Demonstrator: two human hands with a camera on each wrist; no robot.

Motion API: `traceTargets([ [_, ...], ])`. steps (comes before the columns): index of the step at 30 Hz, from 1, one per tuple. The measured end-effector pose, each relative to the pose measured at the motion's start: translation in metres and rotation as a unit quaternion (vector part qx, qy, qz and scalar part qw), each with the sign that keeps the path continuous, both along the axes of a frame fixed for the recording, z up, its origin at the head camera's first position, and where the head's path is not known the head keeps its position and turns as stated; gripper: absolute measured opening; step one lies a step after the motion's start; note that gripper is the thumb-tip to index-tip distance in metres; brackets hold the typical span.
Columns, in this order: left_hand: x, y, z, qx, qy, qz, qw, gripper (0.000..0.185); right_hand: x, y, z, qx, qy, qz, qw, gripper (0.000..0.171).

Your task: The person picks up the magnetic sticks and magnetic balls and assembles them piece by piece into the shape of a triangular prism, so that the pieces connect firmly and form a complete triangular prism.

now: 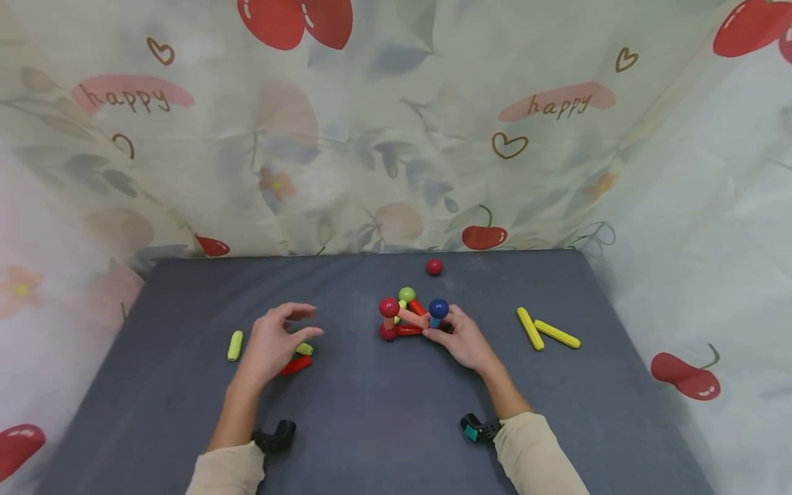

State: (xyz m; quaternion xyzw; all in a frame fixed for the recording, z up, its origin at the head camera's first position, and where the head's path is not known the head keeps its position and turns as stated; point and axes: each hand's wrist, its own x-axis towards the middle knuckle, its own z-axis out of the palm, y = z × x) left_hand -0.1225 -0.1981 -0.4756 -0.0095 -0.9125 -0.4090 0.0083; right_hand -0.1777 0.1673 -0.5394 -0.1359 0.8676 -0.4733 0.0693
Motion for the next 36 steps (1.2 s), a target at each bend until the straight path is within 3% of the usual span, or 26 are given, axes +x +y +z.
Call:
traceTargets([
  [4, 0.018, -0.036, -0.007, -0.017, -0.023, 0.036, 0.999, 0.046, -0.001, 0.002, 0.001, -0.001, 0.003, 0.0, 1.0, 0.021],
  [8, 0.028, -0.05, -0.017, -0.041, -0.023, 0.038, 0.9981, 0.046, 0.0, 0.005, 0.0, -0.003, 0.009, -0.006, 1.0, 0.021],
  [16, 0.03, -0.05, -0.029, -0.116, -0.021, 0.011, 0.993, 0.034, 0.001, 0.002, -0.005, -0.004, 0.004, -0.004, 1.0, 0.022],
  [19, 0.027, -0.05, -0.028, -0.146, -0.038, 0.004, 0.9886, 0.028, 0.002, 0.0, -0.006, -0.006, 0.004, -0.003, 1.0, 0.022],
  [23, 0.027, -0.054, -0.028, -0.143, -0.07, -0.008, 0.9872, 0.024, 0.003, 0.0, -0.004, -0.007, 0.006, 0.0, 1.0, 0.022],
  [27, 0.028, -0.055, -0.018, -0.112, -0.056, 0.001, 0.9921, 0.024, 0.003, 0.0, -0.002, -0.006, 0.009, 0.008, 1.0, 0.022],
  [30, 0.021, -0.045, -0.002, -0.075, -0.018, 0.01, 0.997, 0.026, 0.003, 0.0, -0.001, -0.007, 0.009, 0.008, 1.0, 0.023],
  [33, 0.01, -0.022, 0.018, -0.025, 0.025, 0.001, 0.9994, 0.03, 0.003, 0.001, 0.0, -0.008, 0.006, 0.005, 1.0, 0.023],
  [36, -0.005, 0.013, 0.036, 0.017, 0.067, -0.028, 0.9972, 0.034, 0.003, 0.001, 0.0, -0.01, 0.002, 0.001, 1.0, 0.022],
])
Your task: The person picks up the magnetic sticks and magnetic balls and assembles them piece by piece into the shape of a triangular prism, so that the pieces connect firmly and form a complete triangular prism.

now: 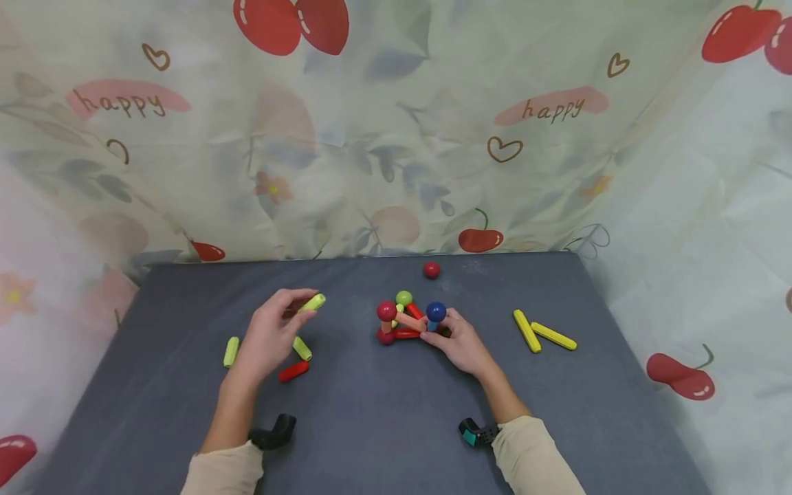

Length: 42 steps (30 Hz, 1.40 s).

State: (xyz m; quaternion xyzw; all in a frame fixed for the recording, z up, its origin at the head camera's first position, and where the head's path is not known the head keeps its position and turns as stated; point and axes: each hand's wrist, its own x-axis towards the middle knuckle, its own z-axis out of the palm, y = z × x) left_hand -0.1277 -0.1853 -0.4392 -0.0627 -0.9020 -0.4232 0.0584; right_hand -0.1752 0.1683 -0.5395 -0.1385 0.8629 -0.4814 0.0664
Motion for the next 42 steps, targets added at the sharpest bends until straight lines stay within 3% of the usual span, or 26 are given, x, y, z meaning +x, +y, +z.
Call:
traceTargets([
  [5, -0.024, 0.059, 0.012, 0.03, 0.053, -0.063, 0.9961, 0.033, 0.0, 0.0, -0.001, -0.009, 0.0, 0.001, 1.0, 0.021],
  [9, -0.035, 0.092, 0.01, 0.05, 0.047, -0.093, 0.9934, 0.031, 0.0, -0.001, -0.002, -0.012, 0.01, 0.01, 1.0, 0.022],
  [14, -0.042, 0.115, 0.006, 0.049, 0.029, -0.104, 0.993, 0.033, -0.001, -0.002, -0.001, -0.012, 0.012, 0.012, 1.0, 0.023],
  [22, -0.043, 0.127, -0.003, -0.005, 0.006, -0.117, 0.9931, 0.032, -0.001, -0.001, -0.002, -0.012, 0.019, 0.01, 1.0, 0.021],
  [31, -0.043, 0.132, -0.006, -0.041, 0.013, -0.142, 0.989, 0.03, -0.002, 0.001, -0.006, -0.012, 0.02, 0.008, 1.0, 0.019],
  [42, -0.043, 0.137, -0.011, -0.096, 0.025, -0.12, 0.9878, 0.024, -0.002, 0.001, -0.004, -0.007, 0.009, 0.005, 1.0, 0.023],
])
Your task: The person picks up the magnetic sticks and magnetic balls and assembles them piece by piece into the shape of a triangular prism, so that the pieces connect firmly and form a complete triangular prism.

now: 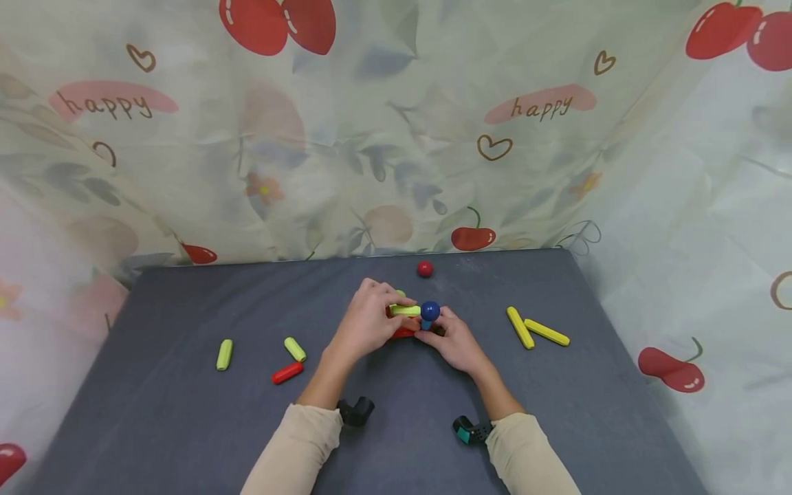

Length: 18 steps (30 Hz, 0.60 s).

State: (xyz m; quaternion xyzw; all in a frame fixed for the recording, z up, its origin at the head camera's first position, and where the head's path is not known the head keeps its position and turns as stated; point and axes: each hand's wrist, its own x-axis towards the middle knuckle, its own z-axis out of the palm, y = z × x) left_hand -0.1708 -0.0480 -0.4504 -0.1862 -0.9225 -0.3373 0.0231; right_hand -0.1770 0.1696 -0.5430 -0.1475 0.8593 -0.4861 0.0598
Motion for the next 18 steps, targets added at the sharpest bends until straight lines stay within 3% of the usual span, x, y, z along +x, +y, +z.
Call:
traceTargets([
  [5, 0.011, -0.008, 0.001, 0.036, -0.01, 0.03, 0.9988, 0.047, 0.0, -0.001, 0.001, 0.003, 0.001, 0.001, 1.0, 0.023],
  [8, 0.025, -0.019, -0.001, 0.061, -0.036, 0.081, 0.9942, 0.063, -0.001, -0.001, 0.004, 0.014, 0.005, 0.003, 1.0, 0.024],
  [11, 0.038, -0.027, -0.014, 0.065, -0.076, 0.137, 0.9856, 0.064, -0.001, -0.002, 0.008, 0.02, 0.01, 0.005, 1.0, 0.026],
  [13, 0.046, -0.028, -0.026, 0.053, -0.105, 0.154, 0.9811, 0.061, 0.001, -0.002, 0.01, 0.02, 0.006, -0.001, 1.0, 0.024],
  [16, 0.054, -0.024, -0.04, 0.033, -0.139, 0.151, 0.9782, 0.059, 0.007, 0.001, 0.017, 0.032, -0.011, 0.005, 0.999, 0.025],
  [18, 0.057, -0.021, -0.046, 0.032, -0.147, 0.145, 0.9779, 0.062, 0.01, 0.005, 0.024, 0.05, -0.032, 0.032, 0.998, 0.026],
])
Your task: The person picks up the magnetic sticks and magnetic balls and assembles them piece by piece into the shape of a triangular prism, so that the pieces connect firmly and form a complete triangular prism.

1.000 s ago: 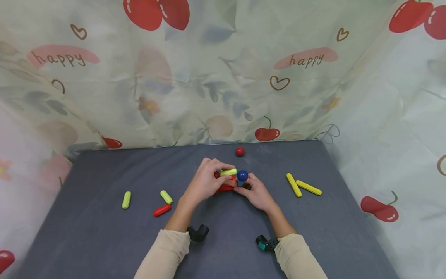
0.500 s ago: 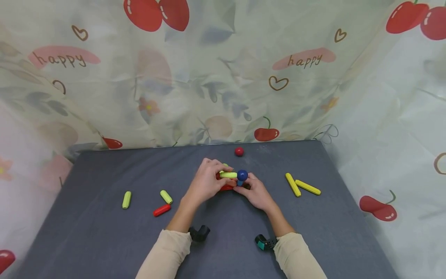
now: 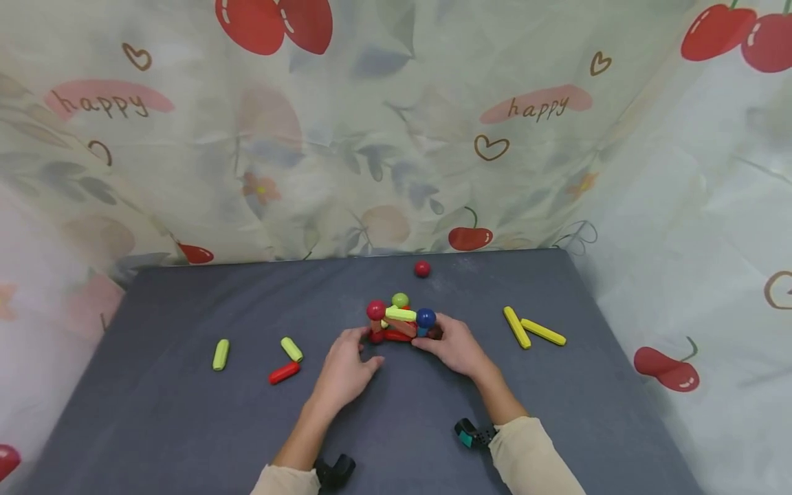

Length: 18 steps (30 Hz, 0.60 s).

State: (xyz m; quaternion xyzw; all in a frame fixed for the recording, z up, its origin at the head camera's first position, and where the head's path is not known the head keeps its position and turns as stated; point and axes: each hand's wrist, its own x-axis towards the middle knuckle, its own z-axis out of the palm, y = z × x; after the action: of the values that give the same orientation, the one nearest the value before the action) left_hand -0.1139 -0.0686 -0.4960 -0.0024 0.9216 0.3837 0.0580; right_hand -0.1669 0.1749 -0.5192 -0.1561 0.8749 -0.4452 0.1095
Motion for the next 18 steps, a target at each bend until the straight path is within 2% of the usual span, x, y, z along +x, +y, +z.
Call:
traceTargets([
  [2, 0.0, 0.001, -0.003, 0.006, 0.002, -0.004, 1.0, 0.069, 0.001, 0.006, 0.008, 0.007, -0.024, 0.039, 0.999, 0.028],
  [4, -0.002, 0.002, -0.005, 0.013, 0.001, -0.014, 0.9998, 0.081, 0.0, 0.011, 0.014, 0.003, -0.038, 0.053, 0.998, 0.029],
  [8, -0.007, 0.008, -0.006, 0.018, -0.016, -0.066, 0.9976, 0.112, -0.005, 0.016, 0.018, -0.001, -0.011, 0.009, 1.0, 0.035],
  [11, -0.01, 0.015, -0.008, 0.017, -0.016, -0.101, 0.9947, 0.124, -0.006, 0.013, 0.012, 0.022, 0.024, -0.009, 0.999, 0.039],
  [14, -0.014, 0.019, -0.009, 0.014, -0.003, -0.107, 0.9941, 0.123, -0.003, 0.009, 0.005, 0.038, 0.029, -0.008, 0.999, 0.037],
  [18, -0.016, 0.015, -0.01, 0.004, 0.006, -0.095, 0.9954, 0.105, 0.004, 0.01, 0.001, 0.046, 0.026, -0.035, 0.998, 0.029],
])
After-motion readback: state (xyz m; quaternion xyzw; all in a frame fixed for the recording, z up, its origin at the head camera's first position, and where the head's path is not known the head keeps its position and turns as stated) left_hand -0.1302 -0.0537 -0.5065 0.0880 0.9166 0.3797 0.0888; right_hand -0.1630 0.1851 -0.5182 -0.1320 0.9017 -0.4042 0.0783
